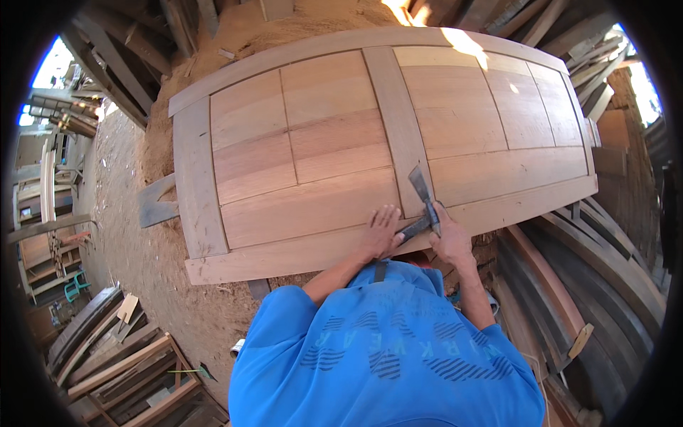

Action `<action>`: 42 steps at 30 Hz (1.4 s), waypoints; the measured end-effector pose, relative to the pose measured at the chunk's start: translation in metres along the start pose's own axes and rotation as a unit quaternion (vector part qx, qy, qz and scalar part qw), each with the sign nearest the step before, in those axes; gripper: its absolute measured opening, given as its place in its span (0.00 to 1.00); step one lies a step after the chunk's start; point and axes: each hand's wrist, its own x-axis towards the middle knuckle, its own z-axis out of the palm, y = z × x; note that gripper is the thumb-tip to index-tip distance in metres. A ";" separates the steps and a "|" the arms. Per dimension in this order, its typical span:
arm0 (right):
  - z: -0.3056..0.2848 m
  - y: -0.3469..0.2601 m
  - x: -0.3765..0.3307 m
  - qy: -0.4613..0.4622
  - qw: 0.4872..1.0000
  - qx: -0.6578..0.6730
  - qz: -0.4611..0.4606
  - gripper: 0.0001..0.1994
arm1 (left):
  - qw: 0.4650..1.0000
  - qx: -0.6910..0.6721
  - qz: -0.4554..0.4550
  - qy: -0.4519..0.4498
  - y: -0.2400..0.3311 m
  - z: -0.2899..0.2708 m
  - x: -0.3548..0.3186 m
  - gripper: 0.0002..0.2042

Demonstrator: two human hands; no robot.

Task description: The person uses a power drill to fasten screws into a wooden door panel, then uses a hammer to tap the wood frame for alignment. The person works on the door in a workshop environment, handling tools and wood pieces.

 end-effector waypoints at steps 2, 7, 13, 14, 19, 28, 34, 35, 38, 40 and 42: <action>0.000 0.020 0.001 0.043 0.998 0.054 -0.006 0.37 | 0.997 0.033 -0.058 0.049 -0.006 -0.023 -0.005 0.38; 0.005 0.057 0.003 0.099 0.977 0.180 0.048 0.37 | 0.959 0.170 -0.181 0.139 -0.055 -0.080 0.007 0.38; 0.014 0.066 0.014 0.130 0.886 0.414 0.163 0.31 | 0.918 0.206 -0.243 0.234 -0.086 -0.101 0.040 0.40; 0.027 0.077 0.020 0.160 0.865 0.449 0.155 0.29 | 0.916 0.211 -0.250 0.233 -0.085 -0.101 0.043 0.40; 0.037 0.101 0.042 0.224 0.838 0.467 0.171 0.27 | 0.913 0.211 -0.268 0.223 -0.084 -0.104 0.047 0.41; 0.059 0.137 0.077 0.252 0.816 0.483 0.192 0.23 | 0.911 0.205 -0.289 0.211 -0.085 -0.103 0.051 0.42; 0.071 0.145 0.084 0.207 0.817 0.497 0.205 0.16 | 0.913 0.202 -0.293 0.198 -0.083 -0.106 0.053 0.42; 0.069 0.144 0.085 0.199 0.824 0.488 0.208 0.15 | 0.914 0.201 -0.293 0.197 -0.082 -0.108 0.052 0.42; 0.052 0.142 0.091 0.152 0.859 0.424 0.242 0.14 | 0.913 0.204 -0.289 0.204 -0.085 -0.105 0.052 0.43; 0.047 0.141 0.096 0.151 0.900 0.320 0.255 0.15 | 0.913 0.208 -0.284 0.209 -0.085 -0.104 0.053 0.43; 0.045 0.140 0.099 0.180 0.939 0.164 0.243 0.16 | 0.912 0.212 -0.281 0.211 -0.086 -0.105 0.053 0.43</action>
